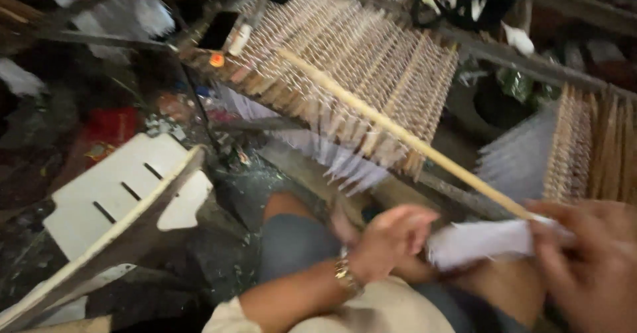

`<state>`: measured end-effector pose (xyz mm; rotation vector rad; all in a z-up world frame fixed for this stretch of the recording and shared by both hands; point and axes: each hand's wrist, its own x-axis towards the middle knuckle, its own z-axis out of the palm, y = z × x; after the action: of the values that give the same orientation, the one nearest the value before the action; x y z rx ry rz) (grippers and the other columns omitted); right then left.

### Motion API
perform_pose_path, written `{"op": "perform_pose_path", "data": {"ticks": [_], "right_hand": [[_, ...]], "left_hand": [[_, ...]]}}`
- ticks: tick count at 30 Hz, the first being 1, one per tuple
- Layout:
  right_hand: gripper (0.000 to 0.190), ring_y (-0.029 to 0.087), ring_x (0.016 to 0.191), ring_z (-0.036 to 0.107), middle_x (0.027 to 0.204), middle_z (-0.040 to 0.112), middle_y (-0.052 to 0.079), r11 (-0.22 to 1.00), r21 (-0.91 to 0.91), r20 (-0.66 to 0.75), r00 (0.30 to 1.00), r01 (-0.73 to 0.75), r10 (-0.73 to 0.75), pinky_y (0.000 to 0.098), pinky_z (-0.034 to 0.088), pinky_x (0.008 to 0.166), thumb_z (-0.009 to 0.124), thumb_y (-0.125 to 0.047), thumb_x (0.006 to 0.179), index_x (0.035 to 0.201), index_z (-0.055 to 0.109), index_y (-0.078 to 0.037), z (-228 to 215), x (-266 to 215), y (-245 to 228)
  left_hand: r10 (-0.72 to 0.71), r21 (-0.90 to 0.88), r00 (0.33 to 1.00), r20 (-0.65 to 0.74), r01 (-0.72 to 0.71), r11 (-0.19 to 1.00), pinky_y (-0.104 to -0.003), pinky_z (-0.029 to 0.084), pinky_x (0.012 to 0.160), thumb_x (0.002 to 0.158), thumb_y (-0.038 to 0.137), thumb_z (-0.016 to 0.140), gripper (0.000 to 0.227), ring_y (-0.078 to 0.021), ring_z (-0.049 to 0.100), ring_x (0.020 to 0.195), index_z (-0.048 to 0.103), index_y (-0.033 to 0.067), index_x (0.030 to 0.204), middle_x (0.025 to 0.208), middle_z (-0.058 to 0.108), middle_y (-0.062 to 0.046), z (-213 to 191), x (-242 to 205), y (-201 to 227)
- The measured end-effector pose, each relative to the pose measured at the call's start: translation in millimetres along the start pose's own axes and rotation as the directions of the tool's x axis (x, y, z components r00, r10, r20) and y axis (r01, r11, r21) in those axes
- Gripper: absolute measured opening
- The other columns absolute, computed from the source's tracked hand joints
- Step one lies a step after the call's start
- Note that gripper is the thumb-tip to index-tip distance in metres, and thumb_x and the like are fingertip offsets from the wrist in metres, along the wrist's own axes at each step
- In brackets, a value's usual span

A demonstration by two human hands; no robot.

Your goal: Wrapping and tying white thread around a long wooden stick as part of a craft or weaving process.

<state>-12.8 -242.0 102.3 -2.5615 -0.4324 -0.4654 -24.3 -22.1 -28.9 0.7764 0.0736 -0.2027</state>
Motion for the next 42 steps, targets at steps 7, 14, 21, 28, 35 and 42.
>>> {"op": "perform_pose_path", "data": {"ticks": [7, 14, 21, 28, 35, 42], "right_hand": [[0.027, 0.028, 0.099, 0.059, 0.102, 0.055, 0.014, 0.979, -0.032, 0.057, 0.978, 0.201, -0.199, 0.0375, 0.047, 0.098, 0.061, -0.019, 0.097, 0.118, 0.072, -0.007, 5, -9, -37], [0.029, 0.013, 0.09, 0.068, 0.105, 0.077, 0.0, 0.969, 0.205, 0.096, 0.988, -0.14, 0.122, 0.0273, 0.048, 0.08, 0.055, -0.025, 0.1, 0.117, 0.073, -0.009, 11, -16, -33], [0.018, 0.007, 0.057, 0.054, 0.08, 0.071, -0.009, 0.98, 0.116, -0.068, 0.983, -0.16, 0.168, 0.0237, 0.045, 0.065, 0.077, -0.029, 0.09, 0.106, 0.074, -0.021, 35, -24, -23], [0.015, 0.007, 0.06, 0.057, 0.099, 0.074, -0.012, 0.991, 0.085, -0.134, 0.984, -0.107, 0.118, 0.023, 0.045, 0.068, 0.078, -0.027, 0.091, 0.103, 0.075, -0.019, 38, -26, -25], [0.016, 0.01, 0.062, 0.059, 0.08, 0.071, -0.006, 0.974, 0.136, -0.062, 0.979, -0.183, 0.193, 0.0264, 0.045, 0.065, 0.068, -0.033, 0.094, 0.094, 0.073, -0.017, 30, -20, -44], [0.019, 0.011, 0.063, 0.061, 0.079, 0.069, -0.009, 0.979, 0.096, -0.072, 0.979, -0.182, 0.189, 0.0272, 0.046, 0.066, 0.072, -0.04, 0.09, 0.094, 0.072, -0.021, 40, -24, -34]], "left_hand": [[0.163, 0.518, 0.971, 0.174, -0.231, 0.824, -0.023, 0.051, 0.079, 0.102, 0.04, 0.05, 0.04, -0.0068, 0.066, 0.084, 0.074, 0.013, 0.119, 0.094, 0.075, 0.001, 38, 9, 41], [0.341, 0.582, 0.869, 0.359, -0.494, 0.646, -0.03, 0.054, 0.097, 0.101, 0.033, 0.059, 0.032, -0.0148, 0.068, 0.107, 0.072, 0.0089, 0.115, 0.116, 0.074, -0.005, 40, 0, 63], [0.331, 0.725, 0.878, 0.346, -0.474, 0.499, -0.031, 0.052, 0.081, 0.098, 0.031, 0.062, 0.025, -0.0149, 0.069, 0.087, 0.076, 0.0101, 0.098, 0.093, 0.077, -0.003, 33, -3, 50], [0.303, 0.597, 0.95, 0.073, -0.285, 0.75, -0.026, 0.052, 0.074, 0.092, 0.027, 0.065, 0.018, -0.0111, 0.068, 0.083, 0.073, 0.0128, 0.084, 0.088, 0.073, -0.001, 38, -9, 44], [0.351, 0.657, 0.878, 0.325, -0.477, 0.584, -0.03, 0.055, 0.08, 0.095, 0.025, 0.068, 0.026, -0.0141, 0.065, 0.087, 0.062, 0.0067, 0.112, 0.096, 0.069, -0.003, 38, -14, 30], [0.454, 0.609, 0.769, 0.45, -0.636, 0.474, -0.035, 0.05, 0.088, 0.104, 0.033, 0.057, 0.026, -0.0211, 0.065, 0.095, 0.072, 0.0105, 0.105, 0.102, 0.073, -0.006, 45, -18, 42]]}}
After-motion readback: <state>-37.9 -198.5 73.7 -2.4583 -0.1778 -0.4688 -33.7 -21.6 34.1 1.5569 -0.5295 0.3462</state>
